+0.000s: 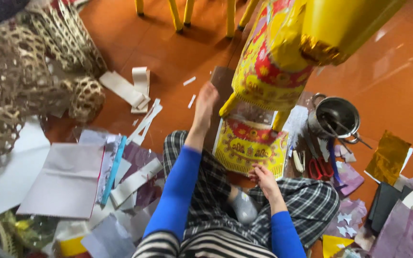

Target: Assembling and decorating traditional paper horse models using glue and pre-printed paper patterns.

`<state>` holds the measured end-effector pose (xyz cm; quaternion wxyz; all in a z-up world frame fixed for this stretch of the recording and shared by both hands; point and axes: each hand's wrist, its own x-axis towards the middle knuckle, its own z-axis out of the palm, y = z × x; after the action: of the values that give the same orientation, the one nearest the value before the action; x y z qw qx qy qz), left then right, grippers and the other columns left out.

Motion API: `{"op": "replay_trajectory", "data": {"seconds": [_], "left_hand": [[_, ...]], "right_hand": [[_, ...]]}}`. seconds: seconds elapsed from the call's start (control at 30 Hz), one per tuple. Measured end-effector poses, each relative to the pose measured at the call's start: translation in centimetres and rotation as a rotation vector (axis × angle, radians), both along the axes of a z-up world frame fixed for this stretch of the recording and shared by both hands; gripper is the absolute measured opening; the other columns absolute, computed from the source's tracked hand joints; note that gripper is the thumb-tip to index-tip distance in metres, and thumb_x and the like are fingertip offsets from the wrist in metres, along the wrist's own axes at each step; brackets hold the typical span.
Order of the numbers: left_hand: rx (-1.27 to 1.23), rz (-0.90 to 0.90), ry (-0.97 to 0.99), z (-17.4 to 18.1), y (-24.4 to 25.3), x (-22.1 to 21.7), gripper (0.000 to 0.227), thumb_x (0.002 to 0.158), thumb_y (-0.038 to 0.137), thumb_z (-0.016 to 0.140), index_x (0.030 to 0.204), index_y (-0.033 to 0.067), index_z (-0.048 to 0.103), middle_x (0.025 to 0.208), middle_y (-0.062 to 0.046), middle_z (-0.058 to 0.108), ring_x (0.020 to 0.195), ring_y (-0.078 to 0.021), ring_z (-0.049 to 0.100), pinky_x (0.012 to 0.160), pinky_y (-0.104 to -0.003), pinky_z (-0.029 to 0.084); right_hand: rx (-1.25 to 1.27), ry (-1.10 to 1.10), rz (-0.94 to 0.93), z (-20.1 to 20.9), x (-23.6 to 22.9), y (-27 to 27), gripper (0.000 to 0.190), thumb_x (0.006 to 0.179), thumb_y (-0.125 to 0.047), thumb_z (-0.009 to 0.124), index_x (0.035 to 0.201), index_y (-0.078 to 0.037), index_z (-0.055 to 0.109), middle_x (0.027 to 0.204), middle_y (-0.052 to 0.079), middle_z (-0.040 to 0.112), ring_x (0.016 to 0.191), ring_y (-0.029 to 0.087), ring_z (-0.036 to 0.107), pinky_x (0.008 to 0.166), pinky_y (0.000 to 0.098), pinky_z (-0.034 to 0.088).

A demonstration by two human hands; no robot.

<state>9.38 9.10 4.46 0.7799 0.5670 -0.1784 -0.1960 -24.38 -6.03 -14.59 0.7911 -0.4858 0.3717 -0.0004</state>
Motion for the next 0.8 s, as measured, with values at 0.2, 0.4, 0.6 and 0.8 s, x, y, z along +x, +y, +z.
{"op": "replay_trajectory", "data": {"seconds": [0.2,0.4,0.6,0.8], "left_hand": [[0.437,0.084,-0.366,2.2,-4.5,-1.4,0.082,0.095,0.038,0.069,0.160,0.0039,0.029,0.167,-0.020,0.029,0.152,-0.0335,0.033,0.123,-0.045,0.029],[0.329,0.214,-0.732,1.4,-8.9,-0.9,0.086,0.092,0.041,0.075,0.158,0.0056,0.033,0.162,-0.025,0.036,0.151,-0.0394,0.037,0.123,-0.045,0.036],[0.453,0.210,-0.742,-2.9,-10.0,0.3,0.072,0.100,0.038,0.068,0.159,0.0079,0.037,0.165,-0.024,0.034,0.150,-0.0404,0.039,0.121,-0.047,0.038],[0.582,0.088,-0.537,-7.3,-1.2,-2.0,0.054,0.104,0.028,0.055,0.154,0.0097,0.043,0.162,-0.024,0.035,0.142,-0.0421,0.042,0.110,-0.047,0.043]], "right_hand": [[-0.006,0.003,0.002,-0.2,-0.4,0.3,0.033,0.106,-0.022,0.052,0.133,-0.004,0.059,0.098,0.009,0.069,0.084,0.018,0.066,0.071,0.0307,0.053],[-0.022,0.038,0.040,0.7,0.2,0.8,0.033,0.104,-0.022,0.053,0.132,-0.006,0.061,0.097,0.009,0.070,0.084,0.017,0.067,0.071,0.0302,0.054],[-0.061,0.066,0.073,0.8,0.4,0.6,0.034,0.104,-0.023,0.052,0.133,-0.008,0.061,0.098,0.008,0.071,0.084,0.016,0.067,0.071,0.0305,0.054],[-0.020,-0.002,0.095,-0.8,-0.1,0.1,0.034,0.103,-0.022,0.056,0.133,-0.008,0.060,0.099,0.008,0.072,0.083,0.015,0.068,0.072,0.0295,0.055]]}}
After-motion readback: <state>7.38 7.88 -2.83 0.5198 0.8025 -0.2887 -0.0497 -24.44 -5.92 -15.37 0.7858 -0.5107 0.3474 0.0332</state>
